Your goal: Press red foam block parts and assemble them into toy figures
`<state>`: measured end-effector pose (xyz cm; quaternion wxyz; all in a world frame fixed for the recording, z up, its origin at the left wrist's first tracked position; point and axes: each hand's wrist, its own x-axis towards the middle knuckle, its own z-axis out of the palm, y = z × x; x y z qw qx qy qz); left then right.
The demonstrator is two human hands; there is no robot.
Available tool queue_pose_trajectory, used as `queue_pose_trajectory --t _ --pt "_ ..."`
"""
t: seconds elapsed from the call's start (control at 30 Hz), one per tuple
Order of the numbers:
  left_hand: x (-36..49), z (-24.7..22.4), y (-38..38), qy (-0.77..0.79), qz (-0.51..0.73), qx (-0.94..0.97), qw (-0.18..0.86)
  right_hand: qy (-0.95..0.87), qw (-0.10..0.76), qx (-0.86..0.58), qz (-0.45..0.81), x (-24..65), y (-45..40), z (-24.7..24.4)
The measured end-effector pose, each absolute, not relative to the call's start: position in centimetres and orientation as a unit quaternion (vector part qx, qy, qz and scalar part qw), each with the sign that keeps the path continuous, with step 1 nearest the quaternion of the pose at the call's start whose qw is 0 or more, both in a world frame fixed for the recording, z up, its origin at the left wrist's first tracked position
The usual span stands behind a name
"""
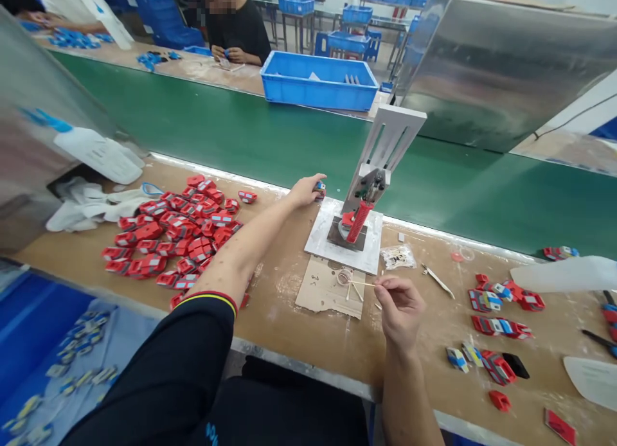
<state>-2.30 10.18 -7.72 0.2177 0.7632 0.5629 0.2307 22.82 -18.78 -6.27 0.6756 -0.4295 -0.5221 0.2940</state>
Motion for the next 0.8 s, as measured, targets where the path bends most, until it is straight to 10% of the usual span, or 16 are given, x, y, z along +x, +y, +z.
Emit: queue_pose_trajectory --t 0.8 --pt "-18.5 -0.6 5.5 0.630 -0.047 0.757 0.165 -0.476 0.715 -0.411 0.306 23.1 -18.9 -7.0"
